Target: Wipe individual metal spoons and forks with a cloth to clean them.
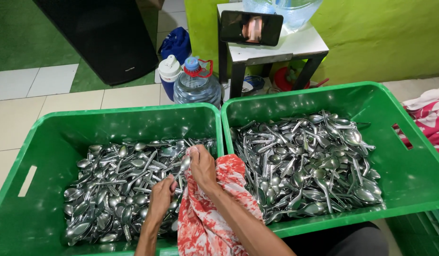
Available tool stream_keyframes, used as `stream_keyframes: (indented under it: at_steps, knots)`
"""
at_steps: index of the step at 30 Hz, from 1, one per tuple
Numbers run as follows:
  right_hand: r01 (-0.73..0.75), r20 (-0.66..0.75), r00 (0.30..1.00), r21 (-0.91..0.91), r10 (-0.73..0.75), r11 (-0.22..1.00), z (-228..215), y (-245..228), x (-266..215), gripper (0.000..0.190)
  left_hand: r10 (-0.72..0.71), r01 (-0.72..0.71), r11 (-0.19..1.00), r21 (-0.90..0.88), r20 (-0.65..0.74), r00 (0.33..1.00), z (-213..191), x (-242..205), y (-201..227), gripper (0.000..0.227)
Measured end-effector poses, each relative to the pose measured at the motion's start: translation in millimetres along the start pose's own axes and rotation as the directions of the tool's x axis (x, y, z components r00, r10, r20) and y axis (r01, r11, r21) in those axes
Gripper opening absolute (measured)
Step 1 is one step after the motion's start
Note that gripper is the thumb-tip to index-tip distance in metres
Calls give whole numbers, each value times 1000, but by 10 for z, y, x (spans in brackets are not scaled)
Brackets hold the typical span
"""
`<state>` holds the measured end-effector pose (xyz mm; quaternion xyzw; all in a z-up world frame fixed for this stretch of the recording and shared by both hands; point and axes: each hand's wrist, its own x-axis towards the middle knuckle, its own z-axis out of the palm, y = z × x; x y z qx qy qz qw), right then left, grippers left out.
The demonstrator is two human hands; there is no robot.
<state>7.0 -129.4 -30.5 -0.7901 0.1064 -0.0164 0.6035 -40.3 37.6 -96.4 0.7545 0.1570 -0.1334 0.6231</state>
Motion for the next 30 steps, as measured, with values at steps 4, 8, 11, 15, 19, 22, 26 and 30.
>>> stream_keyframes:
  at_steps: [4,8,11,15,19,22,26,30]
  knots:
    - [59,-76,995,-67,-64,996,77,110,1,36,-36,30,998,-62,-108,993,-16,-136,157,42]
    - [577,210,812,-153,-544,803,154,153,-114,25,50,-22,980,198,-135,990,58,-227,270,34]
    - [699,260,715,-265,-649,664,206,228,-72,31,278,-223,893,392,-91,956,35,-191,185,35]
    - [497,190,865,-207,-464,843,88,164,5,38,451,-398,803,444,-17,892,-35,-52,-94,41]
    - [327,78,945,-132,-319,936,15,16,19,31,339,-292,885,362,-72,938,-31,-245,205,41]
    - [-165,124,979,24,161,986,-77,-124,20,38,79,-51,985,164,-166,983,-13,-301,345,43]
    - [-241,236,946,59,221,969,-96,-85,18,18,62,-51,997,53,-214,975,-27,-276,364,36]
    - [-300,347,900,53,264,952,-135,-219,-35,27,102,-107,994,-4,-250,963,-53,-224,275,36]
